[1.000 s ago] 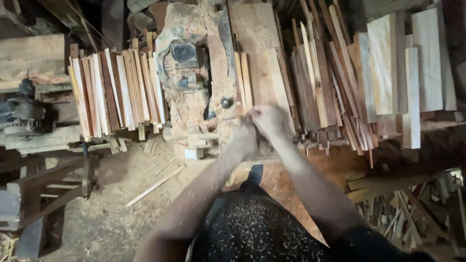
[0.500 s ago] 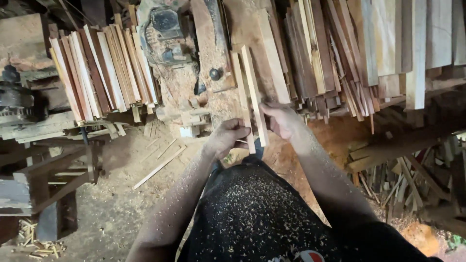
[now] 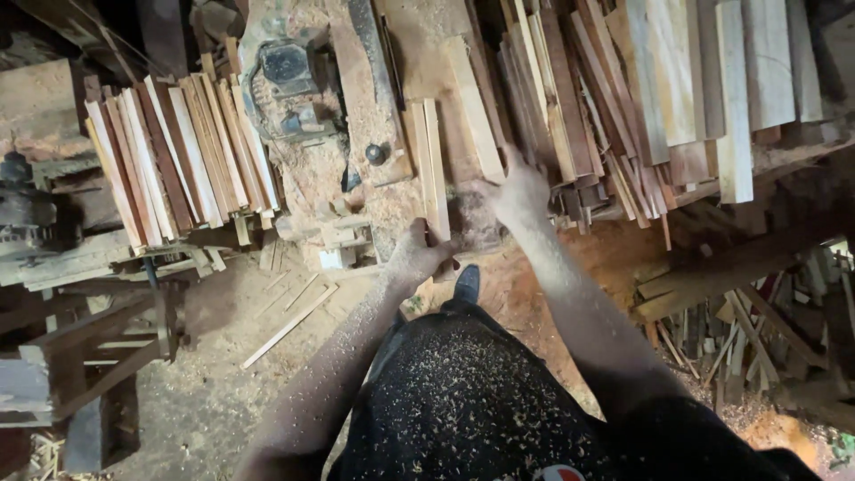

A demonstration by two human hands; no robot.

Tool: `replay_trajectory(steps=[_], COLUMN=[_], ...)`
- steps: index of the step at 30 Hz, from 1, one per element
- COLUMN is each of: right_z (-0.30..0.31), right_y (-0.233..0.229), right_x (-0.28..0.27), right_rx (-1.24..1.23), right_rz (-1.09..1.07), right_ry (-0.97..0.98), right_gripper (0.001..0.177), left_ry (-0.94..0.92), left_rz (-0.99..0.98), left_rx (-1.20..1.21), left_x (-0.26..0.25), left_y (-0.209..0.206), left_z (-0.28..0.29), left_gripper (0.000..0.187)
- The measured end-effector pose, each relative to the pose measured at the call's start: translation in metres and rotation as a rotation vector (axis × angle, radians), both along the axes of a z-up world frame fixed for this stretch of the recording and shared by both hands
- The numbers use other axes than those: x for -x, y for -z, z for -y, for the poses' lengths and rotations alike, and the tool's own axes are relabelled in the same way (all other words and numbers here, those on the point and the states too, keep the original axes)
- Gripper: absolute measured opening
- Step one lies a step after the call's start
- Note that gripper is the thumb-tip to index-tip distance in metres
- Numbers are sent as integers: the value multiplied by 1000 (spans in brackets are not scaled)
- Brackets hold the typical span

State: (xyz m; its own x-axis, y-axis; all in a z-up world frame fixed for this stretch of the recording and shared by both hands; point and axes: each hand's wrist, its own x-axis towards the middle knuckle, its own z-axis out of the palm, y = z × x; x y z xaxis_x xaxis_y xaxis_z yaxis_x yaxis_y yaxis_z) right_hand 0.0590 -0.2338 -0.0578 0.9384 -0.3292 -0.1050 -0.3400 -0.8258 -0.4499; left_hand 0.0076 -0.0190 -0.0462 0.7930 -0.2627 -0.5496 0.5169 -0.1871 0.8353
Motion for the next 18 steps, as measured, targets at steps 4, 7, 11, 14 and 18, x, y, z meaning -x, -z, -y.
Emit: replay_trajectory(steps=[4, 7, 11, 14, 18], right_z=[-3, -9, 33, 40, 8], right_y=[-63, -124, -74, -61, -105], right_x=[6, 30, 27, 32, 51], right_rx=[-153, -953, -1620, -1693, -1054], right_rz=[-127, 35, -51, -49, 188], right_ry=[25, 248, 270, 187, -57], right_gripper=[65, 29, 25, 25, 30], left_ry=[61, 143, 245, 275, 125], left_rz=[47, 136, 373, 551, 554], left_rx=[-133, -300, -628, -877, -348], left_x=[-13, -34, -67, -71, -53], left_y=[-54, -42, -18, -32, -95], left_z=[20, 45, 72, 77, 69], left_gripper=[39, 45, 47, 42, 58])
